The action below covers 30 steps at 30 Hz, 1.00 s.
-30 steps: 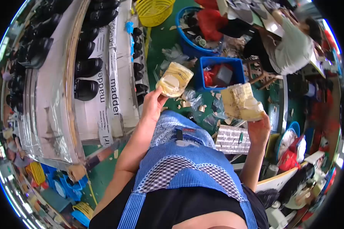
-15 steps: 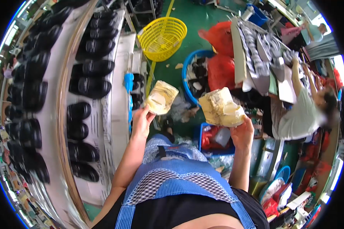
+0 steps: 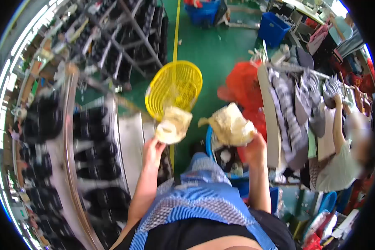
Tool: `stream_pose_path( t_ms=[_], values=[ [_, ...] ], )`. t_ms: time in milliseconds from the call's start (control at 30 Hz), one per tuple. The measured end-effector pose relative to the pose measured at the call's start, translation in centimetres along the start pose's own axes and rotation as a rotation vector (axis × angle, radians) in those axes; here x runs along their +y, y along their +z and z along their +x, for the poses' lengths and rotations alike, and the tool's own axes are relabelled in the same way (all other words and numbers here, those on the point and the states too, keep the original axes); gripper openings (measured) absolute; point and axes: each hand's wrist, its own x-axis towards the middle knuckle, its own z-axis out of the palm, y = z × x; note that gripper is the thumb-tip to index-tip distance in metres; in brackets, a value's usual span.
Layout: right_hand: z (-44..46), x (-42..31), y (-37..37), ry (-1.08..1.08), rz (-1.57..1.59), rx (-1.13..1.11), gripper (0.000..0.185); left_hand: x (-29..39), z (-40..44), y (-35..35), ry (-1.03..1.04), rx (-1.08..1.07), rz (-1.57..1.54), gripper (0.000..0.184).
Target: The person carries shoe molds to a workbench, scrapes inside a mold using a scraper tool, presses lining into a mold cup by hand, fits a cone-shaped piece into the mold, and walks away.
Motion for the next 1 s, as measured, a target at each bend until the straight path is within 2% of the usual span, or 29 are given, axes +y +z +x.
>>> stream_pose_path(
  t_ms=[67, 100, 167, 233, 367, 500, 600, 633, 700, 733, 900, 1000],
  values=[
    [5.4, 0.1, 0.9, 0.000, -0.006, 0.048, 0.040, 1.0, 5.2, 0.9, -0.047, -0.020, 0.063, 0.027],
    [7.8, 0.3, 1.4, -0.055, 0.020, -0.012, 0.038, 1.0, 8.2, 0.9, -0.059, -0.018, 0.069, 0.030],
    [11.9, -1.1, 3.4, 0.015, -0.019, 0.069, 0.033, 3.8, 11.8, 5.0, -0.079, -0.015, 0.117, 0.031],
    [16.7, -1.8, 4.3, -0.025, 0.021, 0.085, 0.024, 5.9, 16.0, 7.1, -0.082, -0.030, 0.166, 0.030],
    [24.4, -4.2, 7.4, -0.058, 0.062, 0.106, 0.022, 9.6, 23.9, 12.8, -0.113, -0.061, 0.218, 0.029],
    [31.4, -7.2, 11.0, -0.153, 0.076, 0.177, 0.024, 14.1, 32.7, 18.9, -0.123, -0.277, 0.293, 0.029],
    [35.5, -10.2, 14.0, -0.218, 0.105, 0.270, 0.022, 16.7, 38.2, 23.6, -0.190, -0.327, 0.361, 0.028],
    [37.1, -11.9, 14.3, -0.249, 0.097, 0.278, 0.022, 17.6, 40.3, 25.7, -0.192, -0.365, 0.360, 0.028],
    [40.4, -13.8, 13.1, -0.238, 0.074, 0.258, 0.035, 18.9, 44.0, 29.4, -0.215, -0.451, 0.386, 0.029],
    [42.1, -14.9, 13.2, -0.271, 0.092, 0.252, 0.032, 19.6, 45.6, 31.7, -0.231, -0.430, 0.353, 0.024],
    [50.0, -22.6, 15.6, -0.296, 0.037, 0.340, 0.029, 21.6, 56.8, 41.5, -0.241, -0.605, 0.480, 0.027],
    [56.6, -27.3, 13.3, -0.292, 0.087, 0.316, 0.031, 22.7, 62.7, 48.8, -0.253, -0.702, 0.557, 0.034]
  ],
)
